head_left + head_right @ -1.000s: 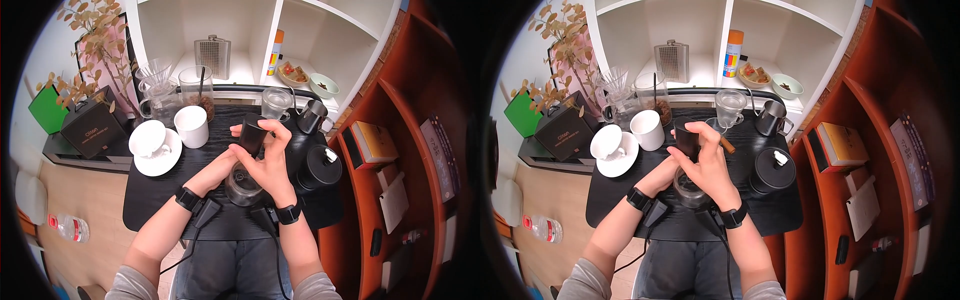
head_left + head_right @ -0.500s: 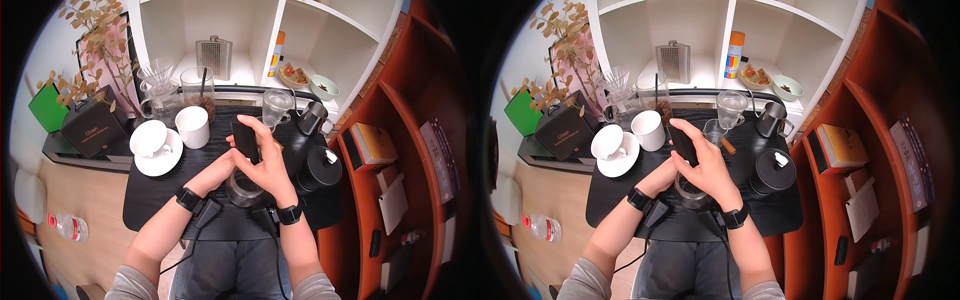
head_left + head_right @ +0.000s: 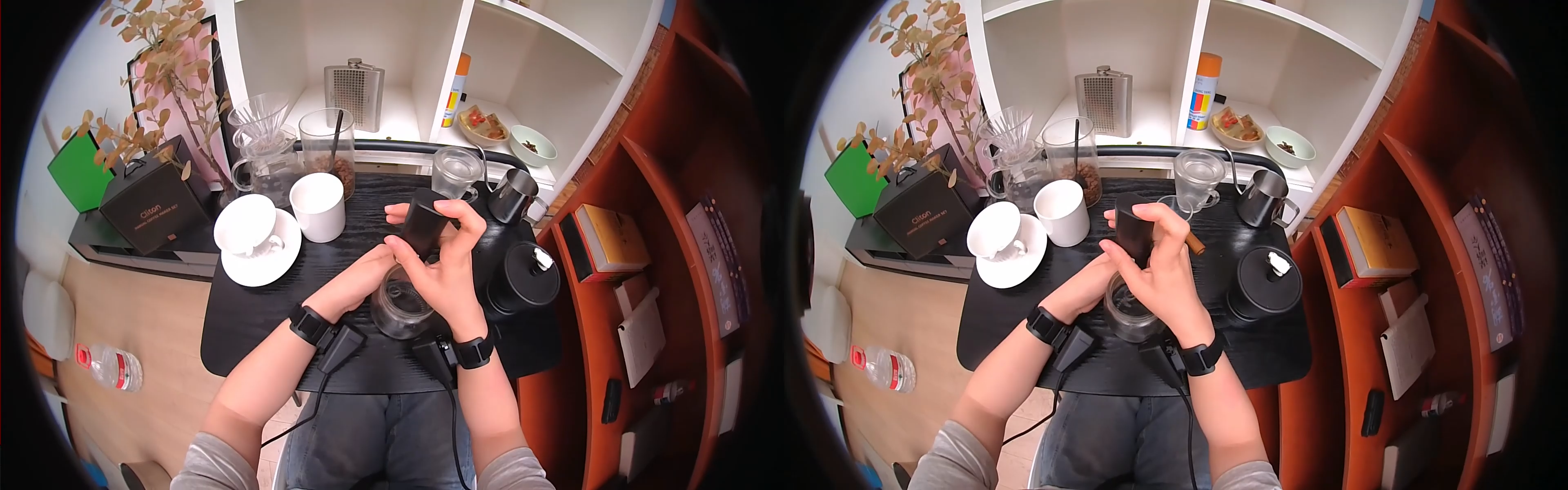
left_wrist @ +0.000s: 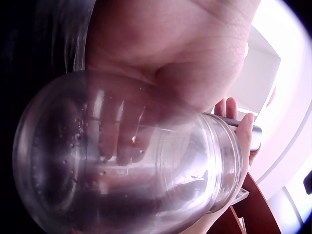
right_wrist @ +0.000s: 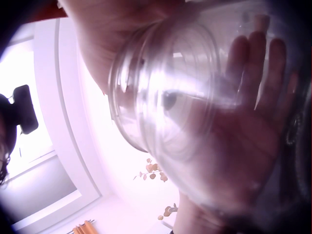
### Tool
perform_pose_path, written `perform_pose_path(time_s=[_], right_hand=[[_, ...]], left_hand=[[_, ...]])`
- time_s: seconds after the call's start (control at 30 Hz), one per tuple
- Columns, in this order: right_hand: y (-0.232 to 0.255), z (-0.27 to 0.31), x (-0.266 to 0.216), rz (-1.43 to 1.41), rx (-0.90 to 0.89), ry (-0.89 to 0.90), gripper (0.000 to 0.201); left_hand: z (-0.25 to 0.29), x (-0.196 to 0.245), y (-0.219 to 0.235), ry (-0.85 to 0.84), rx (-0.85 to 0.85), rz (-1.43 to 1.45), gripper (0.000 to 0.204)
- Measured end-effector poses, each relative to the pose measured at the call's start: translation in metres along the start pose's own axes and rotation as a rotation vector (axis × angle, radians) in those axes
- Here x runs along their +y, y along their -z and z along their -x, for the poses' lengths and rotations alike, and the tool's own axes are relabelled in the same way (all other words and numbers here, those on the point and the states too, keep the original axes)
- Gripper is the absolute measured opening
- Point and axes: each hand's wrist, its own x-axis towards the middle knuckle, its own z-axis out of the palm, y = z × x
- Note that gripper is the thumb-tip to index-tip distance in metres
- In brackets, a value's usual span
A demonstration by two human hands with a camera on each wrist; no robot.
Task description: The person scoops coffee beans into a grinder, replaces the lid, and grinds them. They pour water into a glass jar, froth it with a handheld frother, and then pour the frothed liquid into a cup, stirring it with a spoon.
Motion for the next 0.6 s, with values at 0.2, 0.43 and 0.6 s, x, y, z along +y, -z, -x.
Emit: perform_pose_path(time_s=[0.2,0.43,0.6], right_hand=[[0.002,0.001,-0.008,-0.035,-0.032,-0.156,0.065],[0.005,-0.004,-0.015,-0.039,-0.135,-0.235,0.058],[0.004,-0.002,-0.010,0.035,-0.086,-0.183,0.056]], left_hand=[[-0.002,-0.005,0.005,-0.010,0.006,-0.053,0.040],[0.001,0.002,0.000,-0.032,0.006,-0.119,0.040],[0.000,-0.004,-0.001,-0.050,0.059,-0.032,0.043]])
